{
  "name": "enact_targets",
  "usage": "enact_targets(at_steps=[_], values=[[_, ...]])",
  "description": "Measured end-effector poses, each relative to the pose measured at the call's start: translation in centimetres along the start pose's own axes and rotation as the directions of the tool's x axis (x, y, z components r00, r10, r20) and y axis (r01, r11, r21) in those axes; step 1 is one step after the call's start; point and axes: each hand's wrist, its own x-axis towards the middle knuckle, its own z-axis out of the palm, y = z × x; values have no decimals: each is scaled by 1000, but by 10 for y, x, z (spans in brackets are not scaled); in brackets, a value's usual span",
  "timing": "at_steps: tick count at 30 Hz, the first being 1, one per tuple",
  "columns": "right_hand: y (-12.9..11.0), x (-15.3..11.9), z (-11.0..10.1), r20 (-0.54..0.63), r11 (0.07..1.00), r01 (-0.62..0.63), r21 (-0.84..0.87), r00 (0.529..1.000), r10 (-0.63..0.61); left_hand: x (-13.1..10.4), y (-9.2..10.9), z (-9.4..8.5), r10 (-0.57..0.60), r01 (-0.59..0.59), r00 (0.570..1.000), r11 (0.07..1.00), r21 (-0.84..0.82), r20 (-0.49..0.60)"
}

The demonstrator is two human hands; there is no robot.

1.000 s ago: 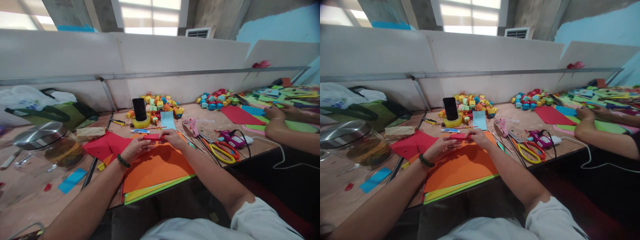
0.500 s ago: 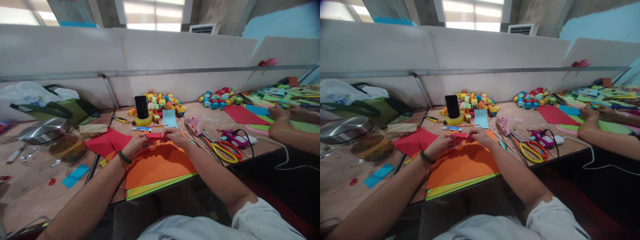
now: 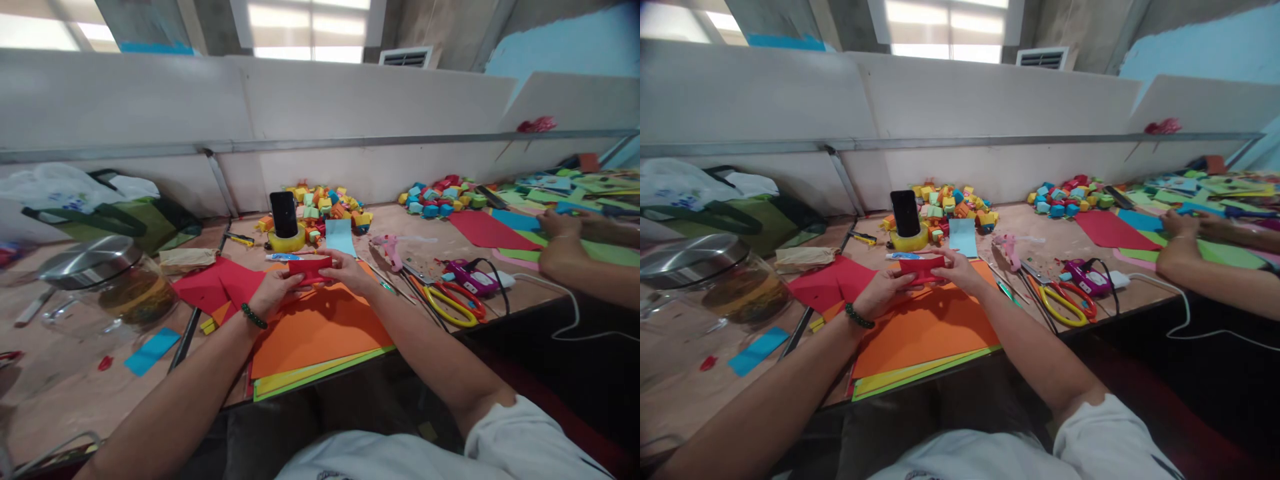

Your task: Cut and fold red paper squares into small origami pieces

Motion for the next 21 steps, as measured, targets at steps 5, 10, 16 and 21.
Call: enact_targets(at_steps=[5, 10, 16, 21], values=[[0, 0, -1, 1, 1000, 0, 6, 1000, 0, -1, 1, 1, 16, -16, 1000, 999, 36, -16], [2, 1, -1, 5, 999, 19, 31, 1000, -19, -4, 4, 2, 79, -76, 996, 994, 75, -29], [-1, 3, 2, -9, 1000, 9, -28, 1000, -9, -2, 6, 0, 161, -154, 985, 981, 116, -60], [-1, 5, 6, -64, 999, 45, 11, 997, -44, -2, 6, -1, 189, -180, 980, 977, 115, -67]])
